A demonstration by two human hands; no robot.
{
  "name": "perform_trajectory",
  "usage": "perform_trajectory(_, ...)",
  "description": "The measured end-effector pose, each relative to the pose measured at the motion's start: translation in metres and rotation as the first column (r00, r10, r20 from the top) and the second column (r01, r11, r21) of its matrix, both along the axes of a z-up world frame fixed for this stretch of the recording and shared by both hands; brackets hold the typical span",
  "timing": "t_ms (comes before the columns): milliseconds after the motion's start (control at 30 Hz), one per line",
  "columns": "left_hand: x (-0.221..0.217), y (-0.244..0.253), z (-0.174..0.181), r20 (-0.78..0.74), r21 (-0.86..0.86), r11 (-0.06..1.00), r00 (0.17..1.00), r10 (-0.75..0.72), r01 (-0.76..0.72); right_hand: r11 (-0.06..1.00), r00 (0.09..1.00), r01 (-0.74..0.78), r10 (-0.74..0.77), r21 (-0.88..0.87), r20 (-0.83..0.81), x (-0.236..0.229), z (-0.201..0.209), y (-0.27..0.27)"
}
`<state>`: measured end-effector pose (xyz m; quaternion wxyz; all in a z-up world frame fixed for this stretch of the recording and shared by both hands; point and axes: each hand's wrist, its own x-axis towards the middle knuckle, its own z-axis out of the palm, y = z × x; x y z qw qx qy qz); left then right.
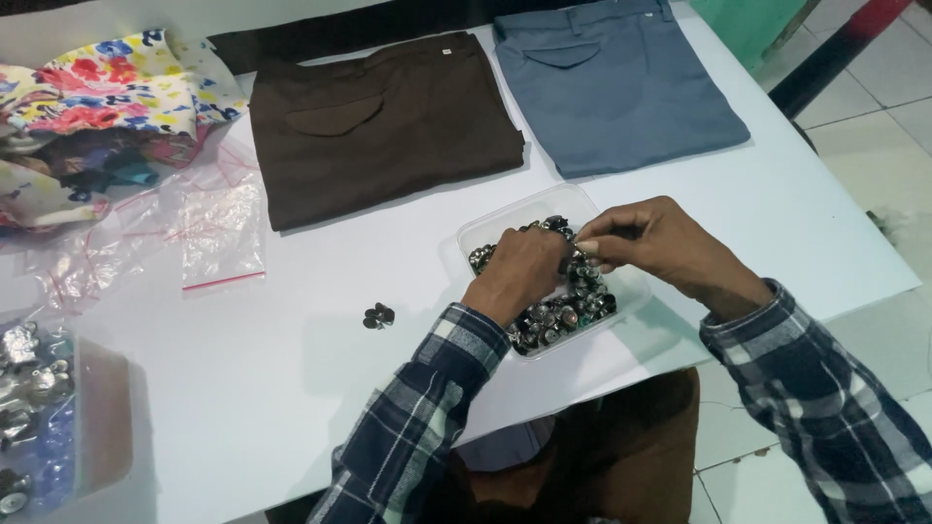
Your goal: The person is sorting small buttons on a table and placing them into a plastic container.
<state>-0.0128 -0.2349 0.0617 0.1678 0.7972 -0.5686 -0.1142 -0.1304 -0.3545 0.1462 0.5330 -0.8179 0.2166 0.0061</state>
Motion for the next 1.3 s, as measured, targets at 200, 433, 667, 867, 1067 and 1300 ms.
perform_trajectory(200, 0.011, 0.019, 0.03, -0.421, -0.119, 0.988, 0.906, 0.043, -0.102, 0.948, 0.985, 0.1, -0.137, 0.301, 0.104, -0.006, -0.022, -0.013)
perform_trajectory(433, 0.005, 0.033, 0.042, -0.637, -0.41, 0.894, 0.758, -0.139, -0.181, 0.964, 0.992, 0.097, -0.114, 0.248, 0.057, 0.002, -0.021, -0.005)
perform_trajectory(667, 0.005, 0.045, 0.039, -0.716, -0.421, 0.871, 0.682, -0.147, -0.254, 0.96, 0.992, 0.109, -0.12, 0.257, 0.027, 0.009, -0.029, 0.008)
perform_trajectory(867, 0.009, 0.042, 0.027, -0.754, -0.4, 0.861, 0.646, -0.116, -0.313, 0.98, 0.993, 0.079, -0.094, 0.181, 0.075, 0.015, -0.042, 0.003)
perform_trajectory(1067, 0.009, 0.043, 0.025, -0.748, -0.394, 0.849, 0.659, -0.074, -0.352, 0.975, 0.98, 0.123, -0.149, 0.183, 0.135, 0.012, -0.042, 0.006)
perform_trajectory(1300, 0.009, 0.037, 0.007, -0.722, -0.439, 0.813, 0.689, -0.065, -0.383, 0.981, 0.97, 0.117, -0.146, 0.152, 0.195, 0.009, -0.029, 0.016)
